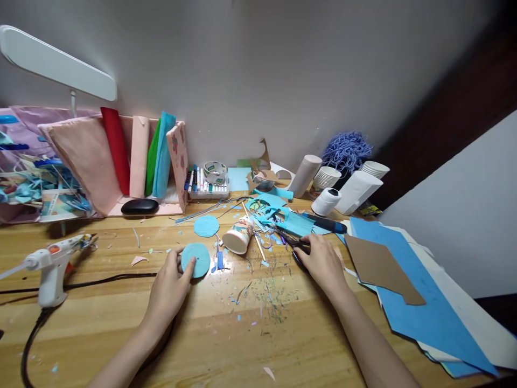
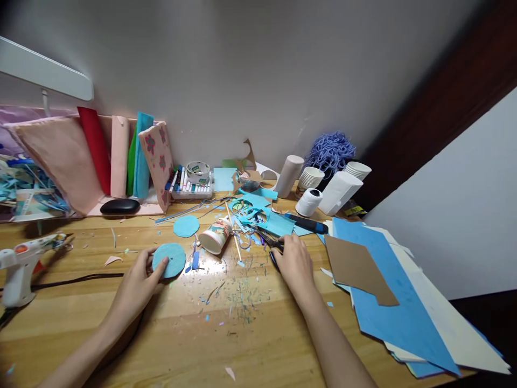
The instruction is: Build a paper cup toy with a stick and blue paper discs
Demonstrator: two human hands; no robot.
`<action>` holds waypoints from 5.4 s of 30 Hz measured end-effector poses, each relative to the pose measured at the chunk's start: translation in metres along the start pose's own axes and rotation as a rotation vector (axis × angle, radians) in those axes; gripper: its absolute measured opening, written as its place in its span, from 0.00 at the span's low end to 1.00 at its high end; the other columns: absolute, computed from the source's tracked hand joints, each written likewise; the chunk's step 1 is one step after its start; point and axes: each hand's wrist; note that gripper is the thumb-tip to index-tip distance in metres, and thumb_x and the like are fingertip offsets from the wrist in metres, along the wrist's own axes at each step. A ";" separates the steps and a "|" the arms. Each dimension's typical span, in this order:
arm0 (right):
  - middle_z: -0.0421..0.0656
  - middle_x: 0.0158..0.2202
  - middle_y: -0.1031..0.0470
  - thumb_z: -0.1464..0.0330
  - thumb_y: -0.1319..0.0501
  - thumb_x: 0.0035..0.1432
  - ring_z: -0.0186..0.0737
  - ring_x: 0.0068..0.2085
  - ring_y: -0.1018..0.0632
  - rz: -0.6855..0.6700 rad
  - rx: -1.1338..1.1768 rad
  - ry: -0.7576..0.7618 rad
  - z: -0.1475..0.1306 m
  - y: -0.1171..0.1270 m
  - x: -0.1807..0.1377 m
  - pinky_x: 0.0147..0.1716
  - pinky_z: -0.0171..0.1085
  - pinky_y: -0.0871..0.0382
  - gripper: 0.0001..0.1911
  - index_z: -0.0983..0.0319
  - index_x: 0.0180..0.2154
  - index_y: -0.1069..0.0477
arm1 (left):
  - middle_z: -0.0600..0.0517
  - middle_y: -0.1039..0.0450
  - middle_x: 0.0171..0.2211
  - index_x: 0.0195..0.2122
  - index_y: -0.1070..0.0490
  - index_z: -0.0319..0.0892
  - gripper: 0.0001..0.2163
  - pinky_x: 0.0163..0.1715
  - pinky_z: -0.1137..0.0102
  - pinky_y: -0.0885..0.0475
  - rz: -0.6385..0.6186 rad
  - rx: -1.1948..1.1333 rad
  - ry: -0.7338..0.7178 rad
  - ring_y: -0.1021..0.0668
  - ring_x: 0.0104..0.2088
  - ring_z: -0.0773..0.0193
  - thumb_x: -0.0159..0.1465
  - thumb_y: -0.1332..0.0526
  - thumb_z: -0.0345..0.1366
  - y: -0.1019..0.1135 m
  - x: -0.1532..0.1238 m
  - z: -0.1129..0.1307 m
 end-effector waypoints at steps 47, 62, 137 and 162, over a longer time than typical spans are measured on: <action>0.36 0.19 0.37 0.66 0.38 0.55 0.24 0.19 0.40 -1.276 1.718 0.029 -0.061 -0.005 -0.050 0.16 0.24 0.46 0.10 0.67 0.34 0.26 | 0.39 0.30 0.50 0.54 0.38 0.38 0.37 0.51 0.55 0.36 -0.824 -0.968 -0.051 0.28 0.50 0.44 0.43 0.29 0.43 -0.008 -0.037 0.039; 0.35 0.19 0.37 0.64 0.39 0.56 0.24 0.19 0.37 -1.227 1.610 0.063 -0.061 -0.004 -0.055 0.16 0.24 0.44 0.10 0.66 0.32 0.28 | 0.47 0.34 0.54 0.57 0.40 0.46 0.36 0.47 0.68 0.30 -0.494 -1.479 0.120 0.25 0.45 0.58 0.46 0.36 0.49 0.007 -0.032 0.043; 0.35 0.24 0.38 0.64 0.41 0.57 0.30 0.26 0.35 -0.461 1.154 0.198 -0.062 -0.008 -0.056 0.24 0.30 0.42 0.07 0.60 0.32 0.38 | 0.44 0.52 0.63 0.63 0.55 0.54 0.49 0.58 0.52 0.42 -0.701 -0.513 -0.159 0.42 0.61 0.45 0.43 0.29 0.46 -0.023 -0.051 0.048; 0.40 0.40 0.28 0.71 0.38 0.54 0.35 0.40 0.21 -0.366 1.184 0.284 -0.056 -0.001 -0.062 0.42 0.34 0.26 0.10 0.57 0.40 0.33 | 0.51 0.28 0.44 0.48 0.35 0.43 0.28 0.42 0.68 0.32 -0.249 -0.093 -0.272 0.25 0.41 0.59 0.44 0.30 0.40 -0.023 -0.033 0.039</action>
Point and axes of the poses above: each hand's wrist, its own x-axis towards the middle knuckle, its own y-axis out of the back of the hand, z = x × y
